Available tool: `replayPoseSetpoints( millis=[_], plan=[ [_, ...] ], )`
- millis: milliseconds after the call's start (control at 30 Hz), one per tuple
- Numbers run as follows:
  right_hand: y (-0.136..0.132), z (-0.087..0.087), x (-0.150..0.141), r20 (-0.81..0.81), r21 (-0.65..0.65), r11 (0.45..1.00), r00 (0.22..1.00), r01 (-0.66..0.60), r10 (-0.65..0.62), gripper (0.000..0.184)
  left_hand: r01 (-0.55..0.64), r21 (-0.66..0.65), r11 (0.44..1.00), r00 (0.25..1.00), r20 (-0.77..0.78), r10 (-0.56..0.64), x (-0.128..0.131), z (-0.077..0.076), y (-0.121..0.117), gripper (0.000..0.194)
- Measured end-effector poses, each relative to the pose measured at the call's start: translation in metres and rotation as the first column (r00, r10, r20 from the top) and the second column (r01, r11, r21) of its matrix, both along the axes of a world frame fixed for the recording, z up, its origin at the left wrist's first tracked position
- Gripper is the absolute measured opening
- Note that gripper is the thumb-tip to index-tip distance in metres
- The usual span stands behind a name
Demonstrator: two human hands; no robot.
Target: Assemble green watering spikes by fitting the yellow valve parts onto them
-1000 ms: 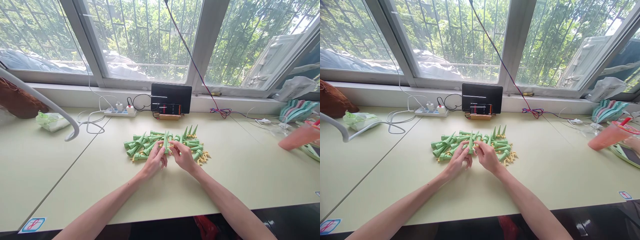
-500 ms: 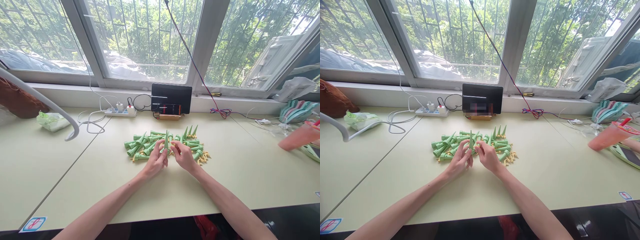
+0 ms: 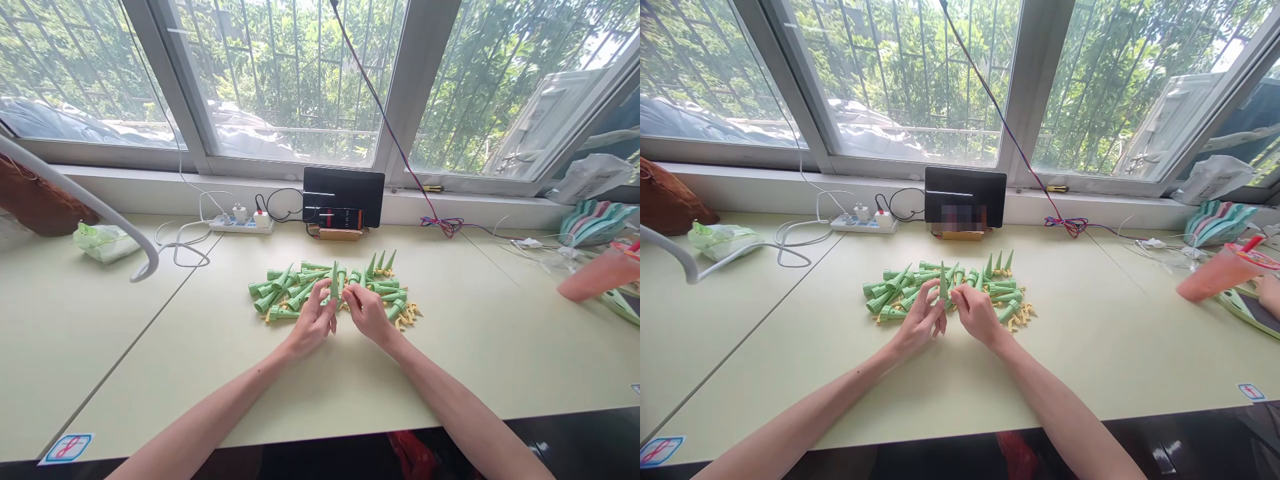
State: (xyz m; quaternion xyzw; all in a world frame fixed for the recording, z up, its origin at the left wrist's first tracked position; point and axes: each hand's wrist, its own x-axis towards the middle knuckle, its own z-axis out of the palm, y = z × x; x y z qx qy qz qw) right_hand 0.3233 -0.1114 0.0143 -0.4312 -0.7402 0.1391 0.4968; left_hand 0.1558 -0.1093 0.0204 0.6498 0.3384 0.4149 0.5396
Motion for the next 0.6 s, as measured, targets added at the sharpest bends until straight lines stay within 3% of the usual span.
replayPoseSetpoints(
  millis=[600],
  plan=[
    [-0.0004, 0.0015, -0.0004, -0.003, -0.006, 1.0, 1.0, -0.008, 0.008, 0.03, -0.048, 0.074, 0.996, 0.993, -0.102, 0.055, -0.0011, -0.0018, -0.0003, 0.049]
  ],
)
